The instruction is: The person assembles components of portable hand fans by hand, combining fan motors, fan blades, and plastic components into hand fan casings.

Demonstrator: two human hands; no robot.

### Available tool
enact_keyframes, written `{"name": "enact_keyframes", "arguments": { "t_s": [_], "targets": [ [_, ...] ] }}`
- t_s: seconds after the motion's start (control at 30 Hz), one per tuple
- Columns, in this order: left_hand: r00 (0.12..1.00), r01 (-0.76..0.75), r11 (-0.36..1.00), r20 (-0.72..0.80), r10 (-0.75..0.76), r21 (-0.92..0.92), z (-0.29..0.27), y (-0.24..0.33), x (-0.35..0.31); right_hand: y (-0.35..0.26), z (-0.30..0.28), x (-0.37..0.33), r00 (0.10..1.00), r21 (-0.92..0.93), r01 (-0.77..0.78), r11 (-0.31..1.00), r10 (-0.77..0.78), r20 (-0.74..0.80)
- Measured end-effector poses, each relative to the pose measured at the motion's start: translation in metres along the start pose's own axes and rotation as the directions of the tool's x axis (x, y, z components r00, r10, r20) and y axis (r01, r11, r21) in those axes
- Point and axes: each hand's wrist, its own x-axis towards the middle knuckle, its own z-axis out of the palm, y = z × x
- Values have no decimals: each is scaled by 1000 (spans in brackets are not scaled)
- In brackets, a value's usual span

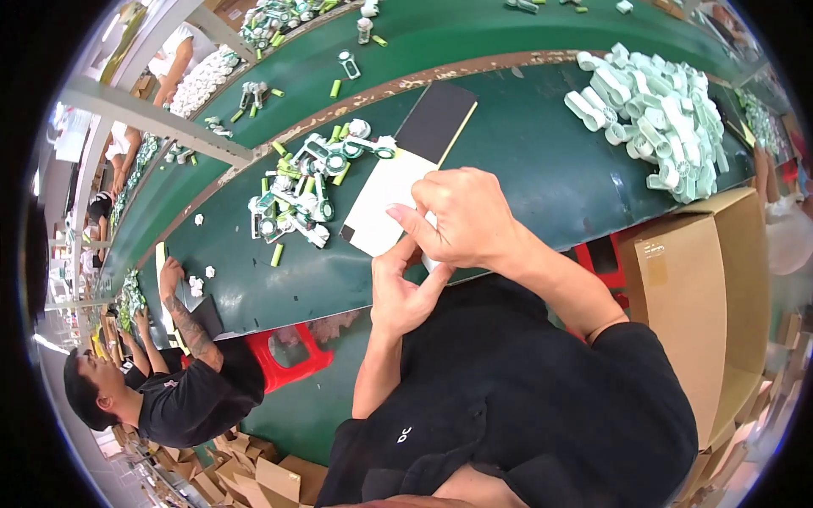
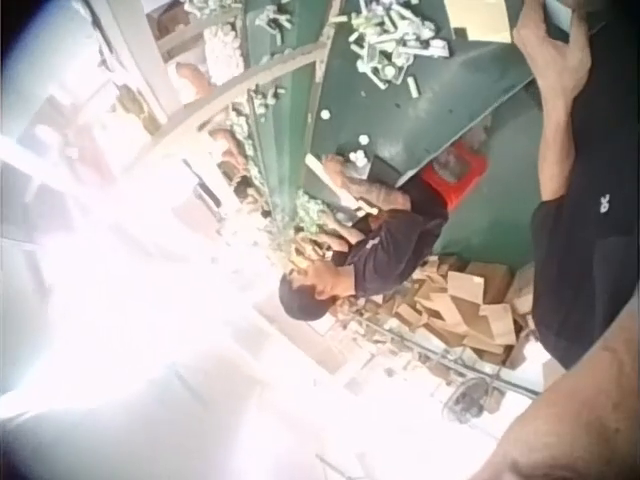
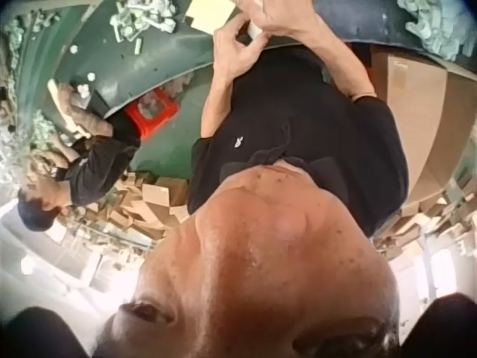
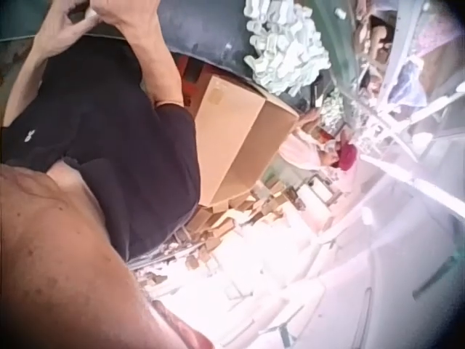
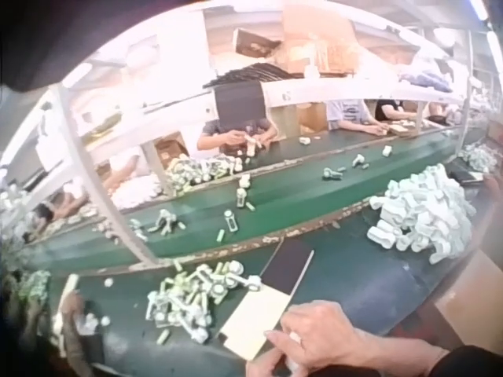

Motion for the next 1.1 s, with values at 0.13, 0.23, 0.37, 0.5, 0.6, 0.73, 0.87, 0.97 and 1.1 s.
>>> {"name": "enact_keyframes", "arguments": {
  "t_s": [0.13, 0.23, 0.37, 0.5, 0.6, 0.73, 0.87, 0.97, 1.1],
  "targets": [
    [1000, 10, 988, 30, -5, -152, -7, -9, -7, -8, -5, 3, 965, 10, -143, 990, 137, 223],
    [966, 248, 681, 232, -117, -689, -18, -10, -6, 12, -10, -6, 976, 475, -219, 852, 198, 94],
    [974, 143, 207, 175, 144, -968, -32, -15, 4, 19, -25, -38, 925, 435, -339, 834, 381, -11],
    [965, 165, 199, 200, 170, -966, -28, -4, -4, 20, -26, -81, 876, 413, -469, 780, 471, 105],
    [970, 140, 199, 174, 168, -970, -22, 3, -18, 19, -23, -100, 878, 446, -462, 767, 465, 111],
    [986, 46, 380, 102, 130, -924, -23, 17, -29, 17, -23, -103, 895, 465, -438, 770, 424, 141],
    [1000, -22, 589, -5, 30, -808, -18, 36, -31, 22, -28, -98, 906, 493, -419, 763, 386, 172],
    [999, -9, 670, -29, -18, -742, -18, 31, -18, 34, -26, -88, 912, 508, -408, 758, 367, 184],
    [989, 73, 757, -50, -138, -649, -38, 13, 40, 59, -25, -80, 882, 511, -469, 720, 419, 217]
  ]
}}
